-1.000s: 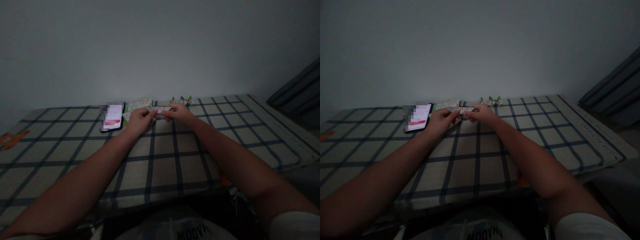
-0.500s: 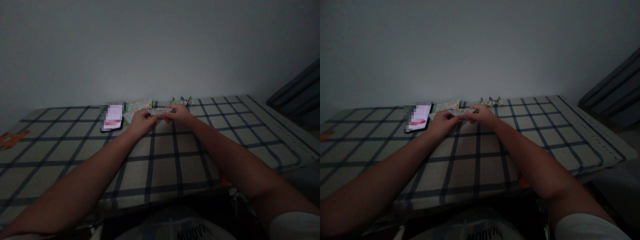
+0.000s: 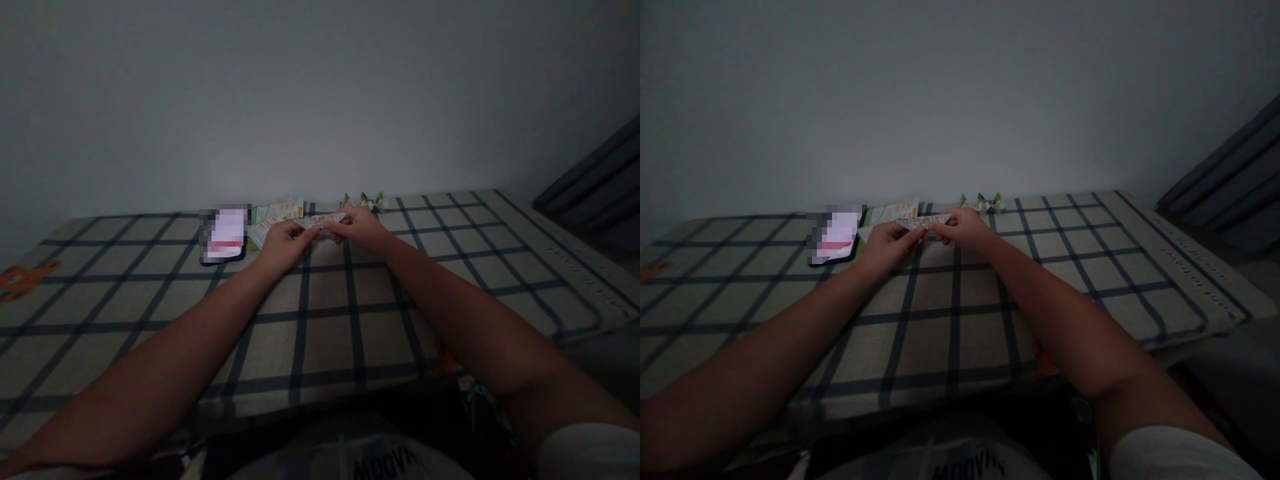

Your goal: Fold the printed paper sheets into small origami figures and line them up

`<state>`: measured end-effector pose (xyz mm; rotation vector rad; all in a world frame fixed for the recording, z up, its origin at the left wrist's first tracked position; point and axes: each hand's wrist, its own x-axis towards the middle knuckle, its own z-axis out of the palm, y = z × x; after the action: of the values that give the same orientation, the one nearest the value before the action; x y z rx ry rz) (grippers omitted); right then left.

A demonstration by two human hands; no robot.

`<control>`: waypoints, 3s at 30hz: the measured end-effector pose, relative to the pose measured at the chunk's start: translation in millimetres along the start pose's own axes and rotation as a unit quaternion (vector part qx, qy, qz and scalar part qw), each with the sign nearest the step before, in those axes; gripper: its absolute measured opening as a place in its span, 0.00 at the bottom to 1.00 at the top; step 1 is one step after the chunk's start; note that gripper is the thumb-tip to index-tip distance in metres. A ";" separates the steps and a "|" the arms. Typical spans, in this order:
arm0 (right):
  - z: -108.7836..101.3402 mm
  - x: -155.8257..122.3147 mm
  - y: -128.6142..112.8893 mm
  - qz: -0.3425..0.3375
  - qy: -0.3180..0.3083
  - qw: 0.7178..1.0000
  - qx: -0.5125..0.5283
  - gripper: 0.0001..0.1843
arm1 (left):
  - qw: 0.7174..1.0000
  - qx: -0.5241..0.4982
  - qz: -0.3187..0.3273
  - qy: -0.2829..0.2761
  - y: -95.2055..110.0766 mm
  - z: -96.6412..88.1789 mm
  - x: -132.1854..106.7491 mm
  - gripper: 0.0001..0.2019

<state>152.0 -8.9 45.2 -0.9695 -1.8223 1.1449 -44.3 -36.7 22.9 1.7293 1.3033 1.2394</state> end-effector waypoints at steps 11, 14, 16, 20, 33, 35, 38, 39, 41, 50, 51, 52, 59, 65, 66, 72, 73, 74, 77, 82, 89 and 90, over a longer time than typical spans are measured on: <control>2.1 3.8 7.6 0.007 0.006 1.000 0.014 0.14 | 1.000 -0.011 0.007 0.007 6.0 -0.9 -0.3 0.19; 1.1 2.6 4.4 0.006 0.023 1.000 0.002 0.13 | 0.998 -0.055 -0.008 -0.007 7.7 0.9 -1.1 0.21; 0.7 2.8 4.9 0.010 0.032 0.999 -0.001 0.13 | 0.998 -0.062 -0.006 -0.015 8.2 0.4 -0.6 0.22; 2.0 6.3 9.7 0.030 0.008 0.999 0.036 0.15 | 0.999 -0.015 0.021 0.019 7.5 -2.8 1.5 0.22; -1.6 4.1 7.4 -0.003 0.000 0.998 0.064 0.16 | 0.992 -0.100 0.018 0.080 3.9 -2.0 4.5 0.19; -2.3 3.9 8.3 0.003 -0.019 0.997 0.071 0.17 | 0.993 -0.089 0.016 0.082 6.3 -4.5 4.1 0.19; -3.2 4.0 9.6 0.015 -0.038 0.996 0.082 0.18 | 0.995 -0.060 0.024 0.073 8.1 -6.8 3.3 0.19; -3.4 4.1 10.2 0.018 -0.035 0.996 0.084 0.18 | 0.996 -0.056 0.026 0.070 7.6 -6.8 3.3 0.19; -4.0 4.8 11.8 0.018 -0.031 0.996 0.081 0.18 | 0.995 -0.071 0.022 0.070 5.3 -5.8 3.7 0.20; -6.3 7.8 20.4 -0.018 -0.072 0.995 0.068 0.23 | 0.975 -0.202 0.010 0.090 -0.2 0.4 6.7 0.18; -6.1 7.9 20.8 -0.021 -0.075 0.995 0.067 0.24 | 0.972 -0.217 0.011 0.092 0.0 0.8 7.0 0.18; -5.8 7.9 21.0 -0.025 -0.075 0.995 0.066 0.25 | 0.969 -0.231 0.010 0.091 0.1 1.0 7.2 0.17; -6.7 7.0 19.5 -0.027 -0.056 0.997 0.045 0.26 | 0.991 -0.132 -0.016 0.021 -0.3 0.5 7.1 0.20; -4.4 6.4 19.4 -0.023 -0.053 0.998 0.029 0.24 | 0.995 -0.084 -0.032 0.032 0.3 -0.9 7.1 0.20; -3.5 6.5 19.8 -0.025 -0.050 0.998 0.035 0.22 | 0.995 -0.088 -0.031 0.032 0.0 -1.5 7.7 0.20; -1.3 6.5 18.5 -0.036 0.006 0.997 0.062 0.20 | 0.998 -0.057 -0.012 0.032 -2.8 -2.9 9.4 0.21; -1.7 6.2 17.5 -0.039 0.005 0.998 0.058 0.20 | 0.998 -0.061 -0.007 0.031 -2.6 -2.8 9.2 0.21; -2.1 5.8 16.7 -0.043 0.004 0.997 0.056 0.21 | 0.997 -0.071 -0.002 0.031 -2.2 -2.8 8.9 0.21; -2.9 5.3 16.1 -0.042 -0.009 0.997 0.065 0.22 | 0.996 -0.081 0.015 0.030 0.1 -3.6 8.6 0.22; -0.6 6.8 22.5 -0.037 -0.032 0.996 0.074 0.22 | 0.998 -0.049 0.027 0.028 0.9 -6.5 10.3 0.22; -0.1 8.5 26.6 -0.060 -0.020 0.997 0.053 0.24 | 0.999 0.006 0.049 -0.013 1.2 -4.9 6.8 0.19; -0.2 8.6 26.6 -0.058 -0.016 0.997 0.052 0.24 | 0.999 0.008 0.048 -0.013 1.6 -4.2 6.3 0.19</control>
<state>153.9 7.1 22.3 -0.7795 -1.8016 1.1756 -47.3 -31.4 27.7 1.8318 1.2308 1.2591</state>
